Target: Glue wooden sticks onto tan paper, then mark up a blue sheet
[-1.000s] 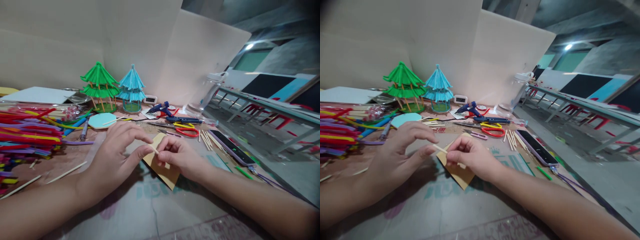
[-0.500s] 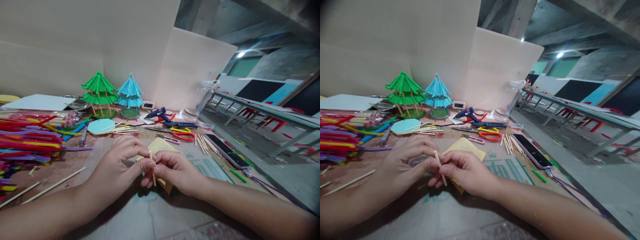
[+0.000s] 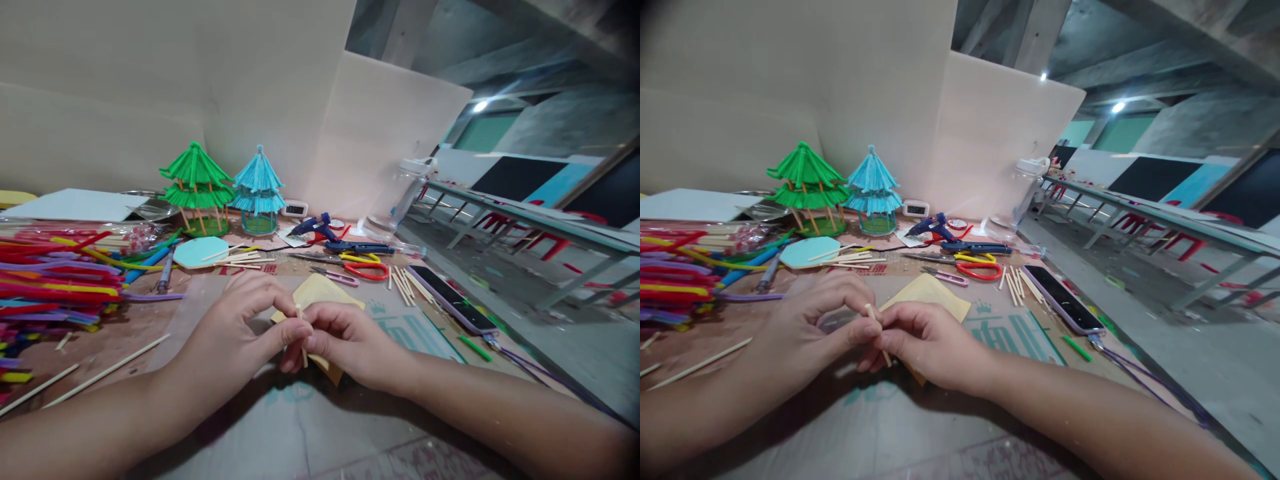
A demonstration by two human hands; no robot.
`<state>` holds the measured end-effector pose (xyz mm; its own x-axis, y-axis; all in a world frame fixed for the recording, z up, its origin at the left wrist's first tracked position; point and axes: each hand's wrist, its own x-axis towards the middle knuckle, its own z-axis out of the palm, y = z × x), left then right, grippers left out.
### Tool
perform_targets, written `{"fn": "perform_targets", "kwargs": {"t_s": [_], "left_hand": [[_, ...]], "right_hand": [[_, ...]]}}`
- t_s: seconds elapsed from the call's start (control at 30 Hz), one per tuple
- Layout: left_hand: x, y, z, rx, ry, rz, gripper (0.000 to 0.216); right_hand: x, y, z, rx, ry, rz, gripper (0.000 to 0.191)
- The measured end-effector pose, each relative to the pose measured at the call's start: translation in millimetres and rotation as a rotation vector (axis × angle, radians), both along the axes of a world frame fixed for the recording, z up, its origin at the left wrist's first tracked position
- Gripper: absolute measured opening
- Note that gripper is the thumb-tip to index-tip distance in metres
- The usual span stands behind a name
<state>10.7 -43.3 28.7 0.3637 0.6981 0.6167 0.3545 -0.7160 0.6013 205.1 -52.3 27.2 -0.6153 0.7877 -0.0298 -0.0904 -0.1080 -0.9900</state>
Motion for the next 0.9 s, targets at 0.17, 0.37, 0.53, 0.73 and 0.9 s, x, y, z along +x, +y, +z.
{"fn": "perform_targets", "kwargs": {"t_s": [0.17, 0.37, 0.53, 0.73, 0.9], "left_hand": [[-1, 0, 1.0, -0.066, -0.011, 0.023, 0.027], [-1, 6, 2.7, -0.301, -0.068, 0.047, 0.033], [1, 7, -3.0, -0.222, 0.017, -0.071, 0.034], [1, 4, -12.6, -0.150, 0.085, -0.148, 0.017], [1, 1, -11.6, -0.091, 0.077, -0.166, 0.016]], "right_hand": [[2, 0, 1.0, 0.031, 0.011, -0.030, 0.038], [6, 11, -5.8, -0.006, 0.020, 0.008, 0.042], [10, 15, 2.0, -0.095, 0.074, 0.005, 0.033], [12, 18, 13.5, -0.196, 0.266, -0.076, 0.020], [9, 21, 3.9, -0.162, 0.257, -0.080, 0.023]]}}
